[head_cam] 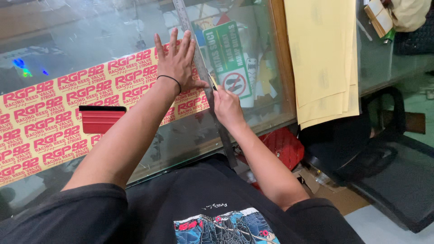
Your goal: The person unrolls a large sheet of yellow sticker paper onto a glass table. They use a metal ruler and a utility knife to cut the sheet into smaller rectangular pieces. After cutting, they use a red squeegee to smooth the surface of the sticker sheet.
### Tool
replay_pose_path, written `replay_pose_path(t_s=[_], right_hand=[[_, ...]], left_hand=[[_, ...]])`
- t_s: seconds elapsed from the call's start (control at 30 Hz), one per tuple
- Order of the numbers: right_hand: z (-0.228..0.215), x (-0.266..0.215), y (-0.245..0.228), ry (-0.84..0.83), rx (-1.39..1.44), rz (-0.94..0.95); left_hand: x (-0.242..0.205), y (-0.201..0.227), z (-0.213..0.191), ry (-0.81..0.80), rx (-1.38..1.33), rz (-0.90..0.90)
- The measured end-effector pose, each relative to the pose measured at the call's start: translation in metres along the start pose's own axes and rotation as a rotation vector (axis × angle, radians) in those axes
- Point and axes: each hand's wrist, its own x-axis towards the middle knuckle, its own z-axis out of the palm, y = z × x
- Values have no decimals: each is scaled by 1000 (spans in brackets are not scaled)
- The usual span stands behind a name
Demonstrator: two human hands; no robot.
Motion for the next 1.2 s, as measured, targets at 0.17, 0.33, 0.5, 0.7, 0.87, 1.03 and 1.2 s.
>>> replay_pose_path(t_s=[0.17, 0.33, 0.5, 0.7, 0.87, 1.03, 1.2], right_hand=[[-10, -31, -6, -13, 51, 25], [-11, -60, -4, -21, 50, 70], [-16, -87, -11, -48, 45, 100], [-11, -116, -3, -31, 54, 123], [-6, -131, -1, -8, -55, 143], [-4, -141, 7, 61, -69, 112], [-6, -92, 16, 245, 35, 198]], left_hand=[[-1, -1, -7, -17, -61, 1], [1, -1, -5, -39, -59, 12], [1, -2, -5, -43, -62, -2], [3, -3, -6, -50, -68, -7], [3, -2, -8, -64, -54, -11], [-2, -1, -15, -63, -5, -7], [-37, -10, -39, -76, -219, -7]])
